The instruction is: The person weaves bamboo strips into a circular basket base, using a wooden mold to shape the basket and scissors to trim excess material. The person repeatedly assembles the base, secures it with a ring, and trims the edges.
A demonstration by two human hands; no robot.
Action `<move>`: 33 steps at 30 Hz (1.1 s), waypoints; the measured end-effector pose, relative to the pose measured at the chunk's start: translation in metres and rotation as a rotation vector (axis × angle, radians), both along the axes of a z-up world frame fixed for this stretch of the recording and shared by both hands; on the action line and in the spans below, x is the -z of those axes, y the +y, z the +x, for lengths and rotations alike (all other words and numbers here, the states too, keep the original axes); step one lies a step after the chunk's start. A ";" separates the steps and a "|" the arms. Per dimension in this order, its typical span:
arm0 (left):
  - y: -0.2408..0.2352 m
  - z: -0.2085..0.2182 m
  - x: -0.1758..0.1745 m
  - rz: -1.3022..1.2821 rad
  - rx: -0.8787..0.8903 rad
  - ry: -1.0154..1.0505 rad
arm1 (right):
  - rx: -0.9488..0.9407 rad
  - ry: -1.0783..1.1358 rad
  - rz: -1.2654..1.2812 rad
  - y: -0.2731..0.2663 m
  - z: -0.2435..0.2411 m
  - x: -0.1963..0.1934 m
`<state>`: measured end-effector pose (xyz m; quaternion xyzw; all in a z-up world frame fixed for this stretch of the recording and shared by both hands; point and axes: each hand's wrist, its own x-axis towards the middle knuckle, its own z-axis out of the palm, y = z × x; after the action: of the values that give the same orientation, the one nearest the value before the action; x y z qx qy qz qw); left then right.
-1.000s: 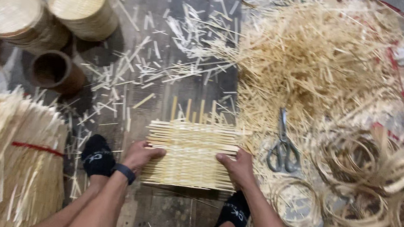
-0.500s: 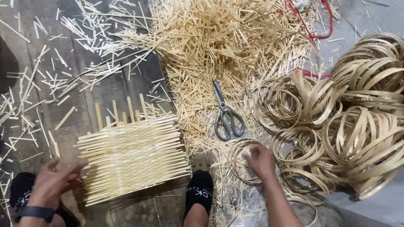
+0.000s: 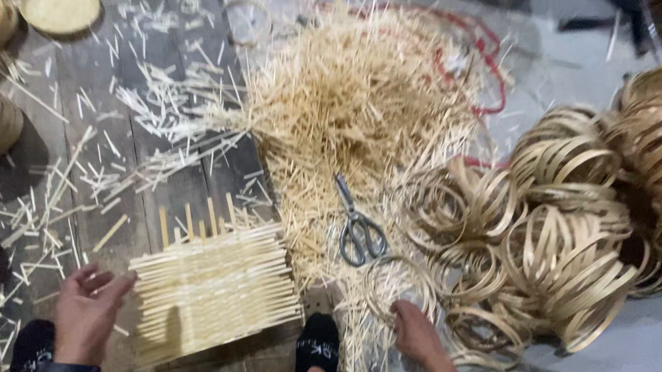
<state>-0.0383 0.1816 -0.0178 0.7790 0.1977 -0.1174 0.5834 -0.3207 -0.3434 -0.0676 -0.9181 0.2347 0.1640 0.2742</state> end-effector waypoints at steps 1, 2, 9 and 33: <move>-0.009 0.000 -0.003 0.011 0.030 -0.031 | -0.015 -0.040 -0.020 0.001 -0.002 0.000; -0.016 -0.002 -0.008 0.027 0.056 -0.059 | -0.033 -0.077 -0.034 0.004 -0.005 0.001; -0.035 -0.018 -0.032 0.055 0.090 -0.030 | -0.189 -0.039 -0.197 0.017 -0.008 0.017; -0.113 -0.041 -0.095 -0.133 0.182 -0.288 | 0.180 -0.038 -0.413 -0.072 0.044 -0.087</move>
<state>-0.0795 0.0687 0.0775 0.7622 0.0326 -0.0695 0.6427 -0.2769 -0.4155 0.0193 -0.9331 0.3389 0.0700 0.0982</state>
